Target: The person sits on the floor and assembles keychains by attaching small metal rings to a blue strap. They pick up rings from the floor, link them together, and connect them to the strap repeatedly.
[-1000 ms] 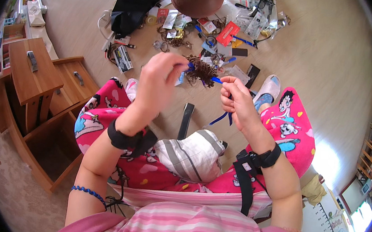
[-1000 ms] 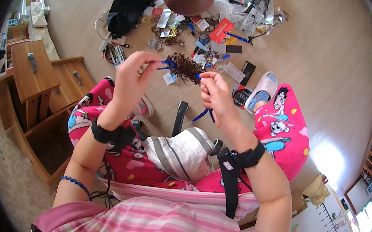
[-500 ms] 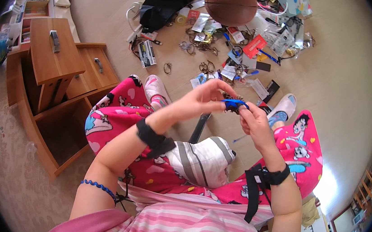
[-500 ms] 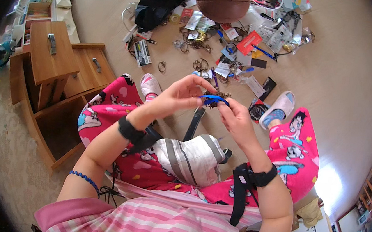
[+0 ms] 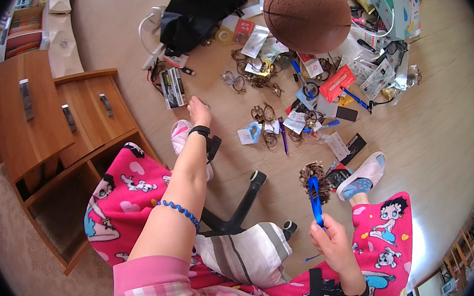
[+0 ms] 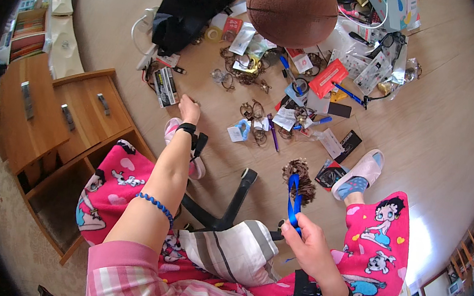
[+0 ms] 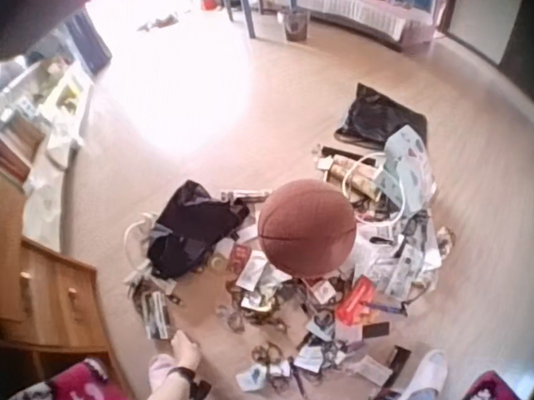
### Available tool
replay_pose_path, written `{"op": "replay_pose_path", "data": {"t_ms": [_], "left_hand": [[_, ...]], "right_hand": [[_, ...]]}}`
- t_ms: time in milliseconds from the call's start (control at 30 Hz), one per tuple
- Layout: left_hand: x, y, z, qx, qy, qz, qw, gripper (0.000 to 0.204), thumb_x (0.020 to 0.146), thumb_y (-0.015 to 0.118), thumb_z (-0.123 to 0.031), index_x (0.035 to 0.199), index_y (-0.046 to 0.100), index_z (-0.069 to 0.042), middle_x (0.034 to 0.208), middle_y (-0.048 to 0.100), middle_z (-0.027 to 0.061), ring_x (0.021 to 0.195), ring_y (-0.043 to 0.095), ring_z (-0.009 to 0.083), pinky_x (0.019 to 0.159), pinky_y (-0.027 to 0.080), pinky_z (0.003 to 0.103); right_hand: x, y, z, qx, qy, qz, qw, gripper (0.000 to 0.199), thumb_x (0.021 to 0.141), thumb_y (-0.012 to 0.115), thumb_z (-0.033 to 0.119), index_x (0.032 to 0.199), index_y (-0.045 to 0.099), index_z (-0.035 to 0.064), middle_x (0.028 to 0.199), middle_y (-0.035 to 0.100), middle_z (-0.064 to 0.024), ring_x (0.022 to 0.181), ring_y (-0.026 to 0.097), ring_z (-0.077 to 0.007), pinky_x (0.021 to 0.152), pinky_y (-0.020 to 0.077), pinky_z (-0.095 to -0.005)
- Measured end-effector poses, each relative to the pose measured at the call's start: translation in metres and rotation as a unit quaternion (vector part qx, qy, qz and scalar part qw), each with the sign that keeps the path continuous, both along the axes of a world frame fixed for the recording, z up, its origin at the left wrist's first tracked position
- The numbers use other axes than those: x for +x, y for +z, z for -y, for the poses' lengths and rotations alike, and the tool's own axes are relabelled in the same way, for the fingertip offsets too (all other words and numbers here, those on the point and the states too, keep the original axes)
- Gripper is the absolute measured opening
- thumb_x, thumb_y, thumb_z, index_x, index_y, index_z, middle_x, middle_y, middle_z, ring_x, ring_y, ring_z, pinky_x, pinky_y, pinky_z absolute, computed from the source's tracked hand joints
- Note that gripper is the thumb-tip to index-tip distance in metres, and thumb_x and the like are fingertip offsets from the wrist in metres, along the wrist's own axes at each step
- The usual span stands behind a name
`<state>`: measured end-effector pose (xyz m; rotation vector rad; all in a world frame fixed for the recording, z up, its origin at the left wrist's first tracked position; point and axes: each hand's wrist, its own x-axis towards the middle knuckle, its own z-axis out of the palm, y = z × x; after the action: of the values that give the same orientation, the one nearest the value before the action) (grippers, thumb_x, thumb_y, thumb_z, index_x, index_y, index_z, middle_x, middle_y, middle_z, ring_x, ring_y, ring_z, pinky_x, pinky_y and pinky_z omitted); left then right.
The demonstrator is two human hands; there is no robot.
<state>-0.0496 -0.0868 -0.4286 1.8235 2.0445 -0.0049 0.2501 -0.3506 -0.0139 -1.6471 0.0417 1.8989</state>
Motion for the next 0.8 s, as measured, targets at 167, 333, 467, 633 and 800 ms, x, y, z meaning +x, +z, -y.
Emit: {"op": "replay_pose_path", "data": {"t_ms": [167,333,467,633,800], "left_hand": [[0.031,0.034,0.014,0.004,-0.236,0.19,0.953,0.015,0.074,0.054,0.008,0.086,0.053,-0.002,0.106,0.05,0.0145,0.091,0.052,0.035,0.08,0.046,0.043],[0.118,0.057,0.02,-0.032,-0.229,0.374,0.898,0.025,0.073,0.056,0.011,0.093,0.053,-0.003,0.104,0.049,0.015,0.091,0.054,0.0342,0.076,0.048,0.039],[0.164,0.042,0.014,0.083,-0.148,0.308,0.936,0.029,0.072,0.062,0.006,0.097,0.053,-0.002,0.109,0.048,0.0177,0.099,0.053,0.0381,0.081,0.047,0.043],[0.154,0.044,0.031,-0.023,-0.219,0.203,0.954,0.028,0.071,0.067,-0.003,0.097,0.056,-0.004,0.098,0.056,0.0162,0.099,0.05,0.0358,0.085,0.042,0.045],[0.142,0.074,0.059,0.004,-0.251,0.356,0.9,0.021,0.074,0.058,0.002,0.095,0.055,-0.003,0.092,0.057,0.0171,0.093,0.053,0.0361,0.085,0.042,0.044]], "right_hand": [[0.005,-0.014,-0.004,-0.022,-0.023,-0.014,0.999,0.016,0.097,0.054,0.019,0.091,0.054,0.0037,0.073,0.048,0.0063,0.063,0.04,-0.0005,0.053,0.0313,-0.0182],[0.0,-0.015,-0.005,-0.033,-0.029,-0.035,0.998,0.018,0.097,0.055,0.021,0.091,0.053,0.004,0.072,0.047,0.0065,0.062,0.039,-0.0001,0.052,0.0301,-0.0176],[-0.001,-0.014,-0.004,-0.022,-0.016,-0.003,1.0,0.018,0.096,0.055,0.022,0.09,0.054,0.0042,0.073,0.047,0.0071,0.062,0.039,0.0002,0.053,0.0306,-0.0181],[0.001,-0.011,-0.002,-0.003,0.007,0.024,1.0,0.019,0.096,0.055,0.021,0.088,0.053,0.0044,0.073,0.045,0.0078,0.063,0.037,0.0004,0.053,0.0304,-0.0191],[0.002,-0.005,0.002,0.039,-0.001,0.024,0.999,0.019,0.096,0.056,0.02,0.087,0.052,0.0042,0.072,0.042,0.008,0.064,0.035,0.0002,0.052,0.0292,-0.0198]]}}
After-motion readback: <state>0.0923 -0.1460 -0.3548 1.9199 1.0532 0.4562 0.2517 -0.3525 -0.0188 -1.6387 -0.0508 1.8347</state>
